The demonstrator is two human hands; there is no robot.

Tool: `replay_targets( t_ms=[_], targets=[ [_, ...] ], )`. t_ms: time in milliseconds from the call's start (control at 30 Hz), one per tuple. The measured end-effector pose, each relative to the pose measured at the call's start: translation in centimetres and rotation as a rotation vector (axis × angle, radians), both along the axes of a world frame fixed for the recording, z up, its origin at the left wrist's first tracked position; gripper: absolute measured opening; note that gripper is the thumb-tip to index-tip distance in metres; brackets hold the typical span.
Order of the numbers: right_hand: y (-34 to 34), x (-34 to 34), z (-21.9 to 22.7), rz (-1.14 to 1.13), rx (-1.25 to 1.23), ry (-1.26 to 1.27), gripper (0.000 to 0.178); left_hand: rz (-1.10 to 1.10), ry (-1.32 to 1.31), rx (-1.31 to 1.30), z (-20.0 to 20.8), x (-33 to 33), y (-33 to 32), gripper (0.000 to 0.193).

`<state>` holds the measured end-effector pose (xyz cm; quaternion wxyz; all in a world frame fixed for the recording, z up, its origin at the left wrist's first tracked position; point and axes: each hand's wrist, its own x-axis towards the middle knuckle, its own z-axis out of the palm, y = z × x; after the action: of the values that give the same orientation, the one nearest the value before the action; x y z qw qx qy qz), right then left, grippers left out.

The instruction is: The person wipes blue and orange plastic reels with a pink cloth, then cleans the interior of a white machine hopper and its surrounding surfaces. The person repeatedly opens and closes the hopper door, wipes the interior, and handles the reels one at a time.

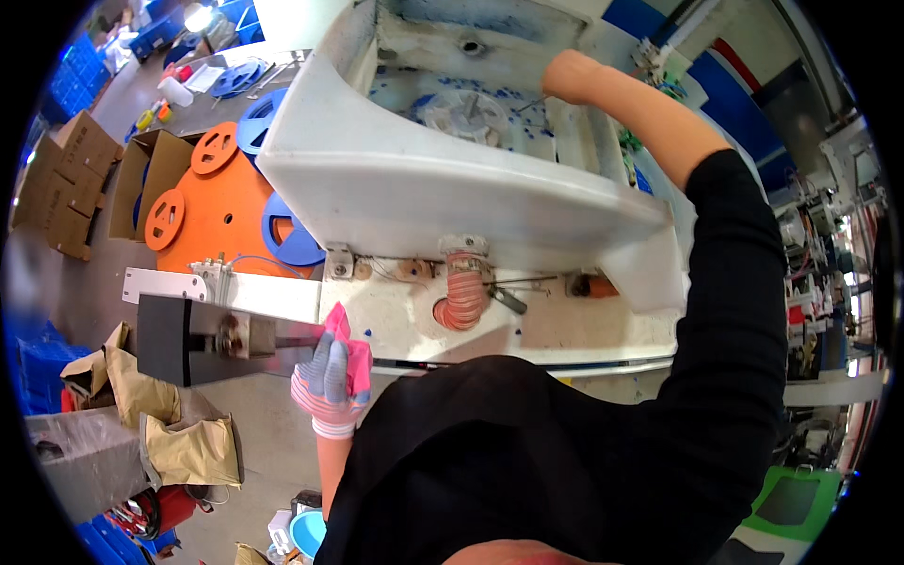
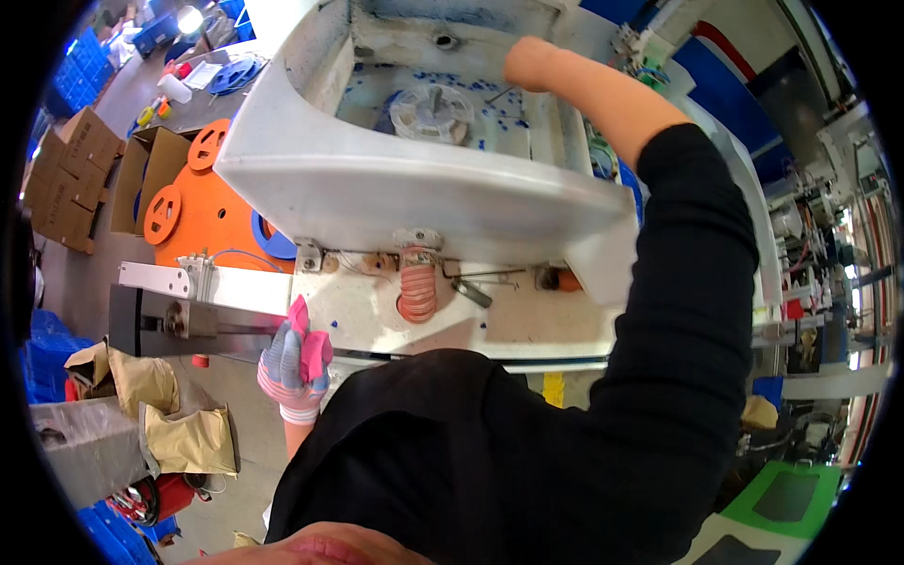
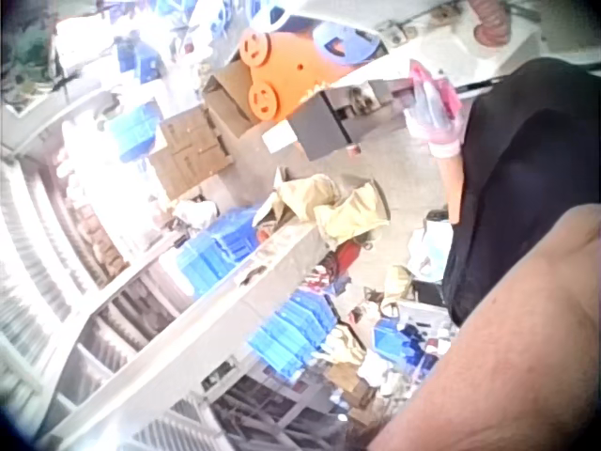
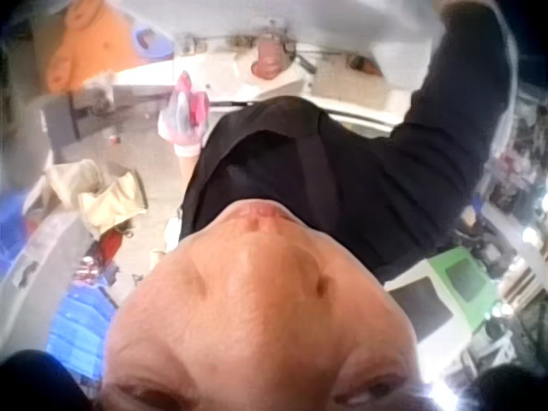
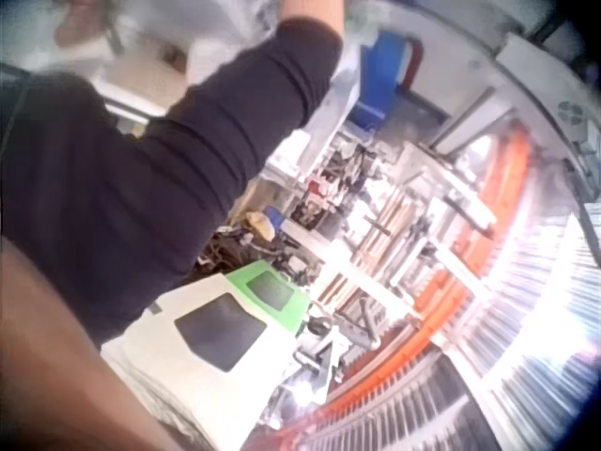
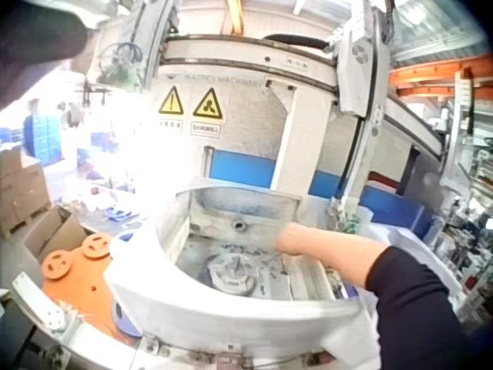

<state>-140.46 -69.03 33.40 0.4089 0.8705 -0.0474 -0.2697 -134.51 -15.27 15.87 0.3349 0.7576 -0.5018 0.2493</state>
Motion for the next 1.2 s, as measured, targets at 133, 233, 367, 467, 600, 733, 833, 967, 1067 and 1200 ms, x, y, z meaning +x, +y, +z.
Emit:
replay_targets(
  t_ms=[133, 233, 367, 467, 600, 733, 833, 967, 1067, 1200],
  targets=[
    [4.3, -6.5, 4.1, 0.182, 0.132, -0.076, 0.03, -0.022, -0.009, -0.075, -0.8, 0.4, 0.5, 0.053],
    [6.8, -11.9, 7.1, 0.174, 0.118, -0.032, 0.036, -0.104, 0.059, -0.069, -0.3, 0.3, 0.3, 0.053],
    [11.3, -15.7, 8.4, -0.059, 0.109, 0.006, 0.051, -0.181, 0.101, -0.047, 0.2, 0.6, 0.8, 0.053],
    [13.1, -17.7, 9.7, 0.057, 0.095, -0.454, 0.051, -0.224, 0.121, -0.041, 0.4, 1.1, 1.0, 0.053],
    [13.0, -20.4, 7.9, 0.163, 0.121, -0.382, 0.05, -0.264, 0.136, -0.021, 0.7, 1.3, 1.4, 0.052],
    [14.1, -22.3, 7.6, 0.057, 0.185, -0.428, 0.046, -0.251, 0.126, -0.065, 0.7, 1.0, 1.0, 0.05],
    [15.7, -23.4, 9.7, -0.001, 0.068, -0.709, 0.046, -0.273, 0.208, -0.078, 0.5, 0.3, 1.0, 0.05],
    [22.3, -25.0, 10.8, -0.129, 0.258, -1.368, 0.04, -0.426, 0.236, -0.053, 1.6, -0.2, 0.1, 0.043],
    [29.1, -30.1, 7.8, -0.272, 0.667, -1.48, 0.03, -0.475, 0.682, -0.204, 1.0, -1.1, -0.8, 0.04],
    [35.1, -27.8, 0.3, -0.765, 1.15, -1.263, 0.027, -0.558, 1.216, -0.367, 4.2, -1.9, -3.7, 0.057]
  ],
)
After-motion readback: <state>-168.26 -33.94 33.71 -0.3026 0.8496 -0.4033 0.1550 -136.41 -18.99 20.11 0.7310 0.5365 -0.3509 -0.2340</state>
